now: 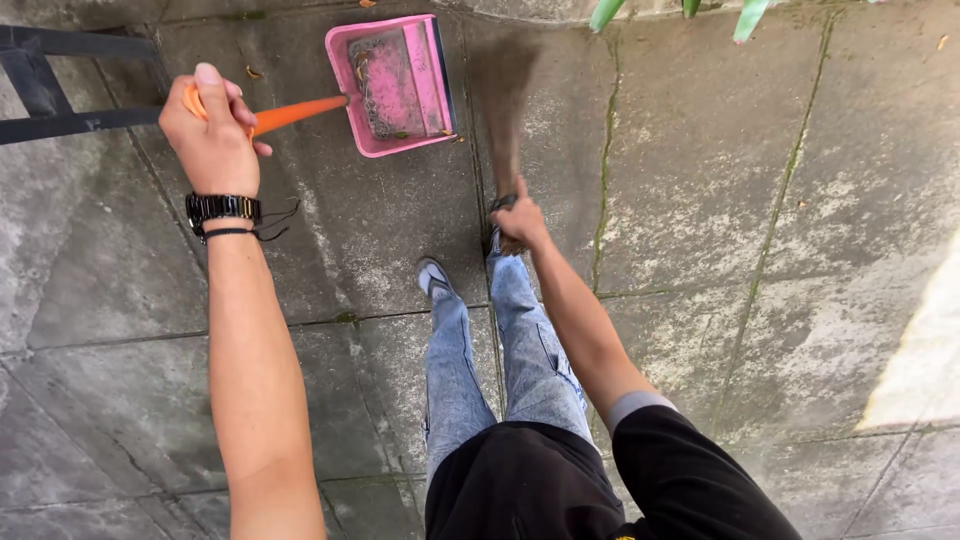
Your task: Sweeping an outdoor concrete area to collect leaves and debris into a dustpan.
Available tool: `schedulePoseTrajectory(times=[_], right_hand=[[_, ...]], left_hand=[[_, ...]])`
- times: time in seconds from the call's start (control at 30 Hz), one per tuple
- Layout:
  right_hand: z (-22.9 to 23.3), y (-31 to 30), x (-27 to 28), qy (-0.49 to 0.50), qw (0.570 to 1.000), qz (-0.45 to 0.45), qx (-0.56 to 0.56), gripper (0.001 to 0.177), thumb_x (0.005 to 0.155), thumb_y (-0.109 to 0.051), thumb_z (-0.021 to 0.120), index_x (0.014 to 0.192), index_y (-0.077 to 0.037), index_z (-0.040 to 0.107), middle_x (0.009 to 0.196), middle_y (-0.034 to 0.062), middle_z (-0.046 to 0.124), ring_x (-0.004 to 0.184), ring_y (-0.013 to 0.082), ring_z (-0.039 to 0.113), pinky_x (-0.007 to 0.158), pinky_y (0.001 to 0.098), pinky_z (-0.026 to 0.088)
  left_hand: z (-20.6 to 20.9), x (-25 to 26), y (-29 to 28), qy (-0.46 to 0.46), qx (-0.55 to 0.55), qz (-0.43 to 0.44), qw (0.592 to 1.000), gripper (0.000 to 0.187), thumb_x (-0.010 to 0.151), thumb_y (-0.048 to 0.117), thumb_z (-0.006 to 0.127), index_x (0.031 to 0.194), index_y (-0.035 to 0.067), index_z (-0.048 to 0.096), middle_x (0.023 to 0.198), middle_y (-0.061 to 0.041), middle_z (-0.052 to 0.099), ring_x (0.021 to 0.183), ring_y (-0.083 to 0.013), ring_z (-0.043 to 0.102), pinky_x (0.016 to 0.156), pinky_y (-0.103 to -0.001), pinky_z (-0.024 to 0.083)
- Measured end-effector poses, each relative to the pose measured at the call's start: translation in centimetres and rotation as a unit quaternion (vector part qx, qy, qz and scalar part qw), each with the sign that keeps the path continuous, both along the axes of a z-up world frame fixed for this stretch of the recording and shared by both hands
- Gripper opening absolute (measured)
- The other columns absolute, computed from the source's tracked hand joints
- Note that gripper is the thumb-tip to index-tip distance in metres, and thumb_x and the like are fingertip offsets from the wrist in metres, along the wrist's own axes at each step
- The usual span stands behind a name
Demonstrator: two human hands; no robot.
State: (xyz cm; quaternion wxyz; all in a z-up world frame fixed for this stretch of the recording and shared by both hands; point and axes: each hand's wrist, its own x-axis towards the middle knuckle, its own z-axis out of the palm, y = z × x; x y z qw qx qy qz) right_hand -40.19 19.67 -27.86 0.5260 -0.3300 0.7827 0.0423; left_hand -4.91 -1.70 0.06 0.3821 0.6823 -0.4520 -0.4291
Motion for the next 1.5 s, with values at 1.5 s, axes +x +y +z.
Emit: schedulePoseTrajectory(times=[1.5], right_hand=[[4.5,12.5,18.5,-0.121,0.987,-0.084,-0.061,0.119,0.065,-0.027,0.086,0.16,-0.003,0.02,0.139,0.0176,0.063,0.125,0.0252,0.062,0.105,0.0346,0.048]], left_hand=[[0.9,25.9,10.8,0.017,0.003,0.056,0.998,0.029,0.111,0.033,0.055,0.098,0.007,0.061,0.075,0.002,0.061,0.063,-0.0055,0.06,0.043,-0.024,0.053]])
